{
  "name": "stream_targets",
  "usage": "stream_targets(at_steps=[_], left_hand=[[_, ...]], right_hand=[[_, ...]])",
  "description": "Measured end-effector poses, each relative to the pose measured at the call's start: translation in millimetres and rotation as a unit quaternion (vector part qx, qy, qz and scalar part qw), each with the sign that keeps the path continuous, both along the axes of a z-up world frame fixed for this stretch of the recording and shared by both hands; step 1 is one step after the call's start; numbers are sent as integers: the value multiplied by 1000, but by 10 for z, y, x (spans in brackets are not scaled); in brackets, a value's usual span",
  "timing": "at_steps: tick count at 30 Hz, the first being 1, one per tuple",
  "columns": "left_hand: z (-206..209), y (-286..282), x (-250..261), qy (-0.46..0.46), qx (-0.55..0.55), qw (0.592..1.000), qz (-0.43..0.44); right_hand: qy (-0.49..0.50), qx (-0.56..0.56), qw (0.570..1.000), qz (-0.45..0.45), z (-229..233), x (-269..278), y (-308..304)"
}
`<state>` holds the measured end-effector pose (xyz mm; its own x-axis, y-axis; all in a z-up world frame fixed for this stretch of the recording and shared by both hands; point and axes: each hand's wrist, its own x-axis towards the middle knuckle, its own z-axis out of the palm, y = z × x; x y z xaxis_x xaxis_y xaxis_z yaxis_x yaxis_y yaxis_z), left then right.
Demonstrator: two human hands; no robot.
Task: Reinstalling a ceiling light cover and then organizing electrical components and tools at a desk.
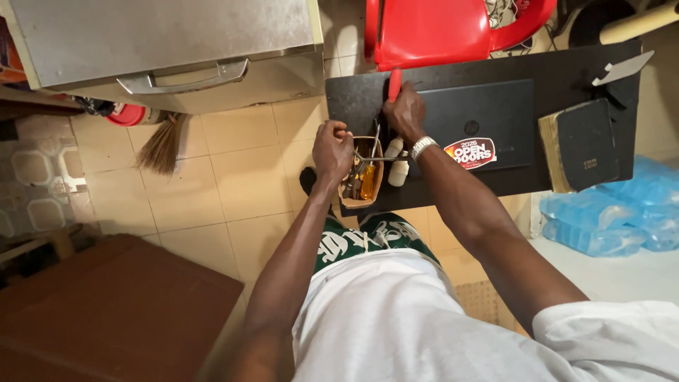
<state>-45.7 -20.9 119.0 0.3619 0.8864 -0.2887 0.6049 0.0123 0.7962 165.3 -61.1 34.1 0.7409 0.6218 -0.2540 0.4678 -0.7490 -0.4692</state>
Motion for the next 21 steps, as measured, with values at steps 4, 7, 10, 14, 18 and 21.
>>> stream_targets(at_steps=[4,7,10,14,18,21], left_hand=[[24,-18,77,-23,18,1000,3],[-23,-18,107,-29,13,999,-3],[-47,-32,129,-29,15,999,-9],[-18,-70,187,-10,-7,1000,-5],[-142,-129,212,-63,3,998,-18],[-178,-177,250,-78,-5,997,-6]], right_hand=[[31,112,993,-18,475,40,82],[70,174,982,-18,693,117,129],[156,234,959,-21,832,189,132],[252,275,928,-27,838,225,72],[303,288,908,-9,580,213,-56],[326,353,875,57,296,157,-219]])
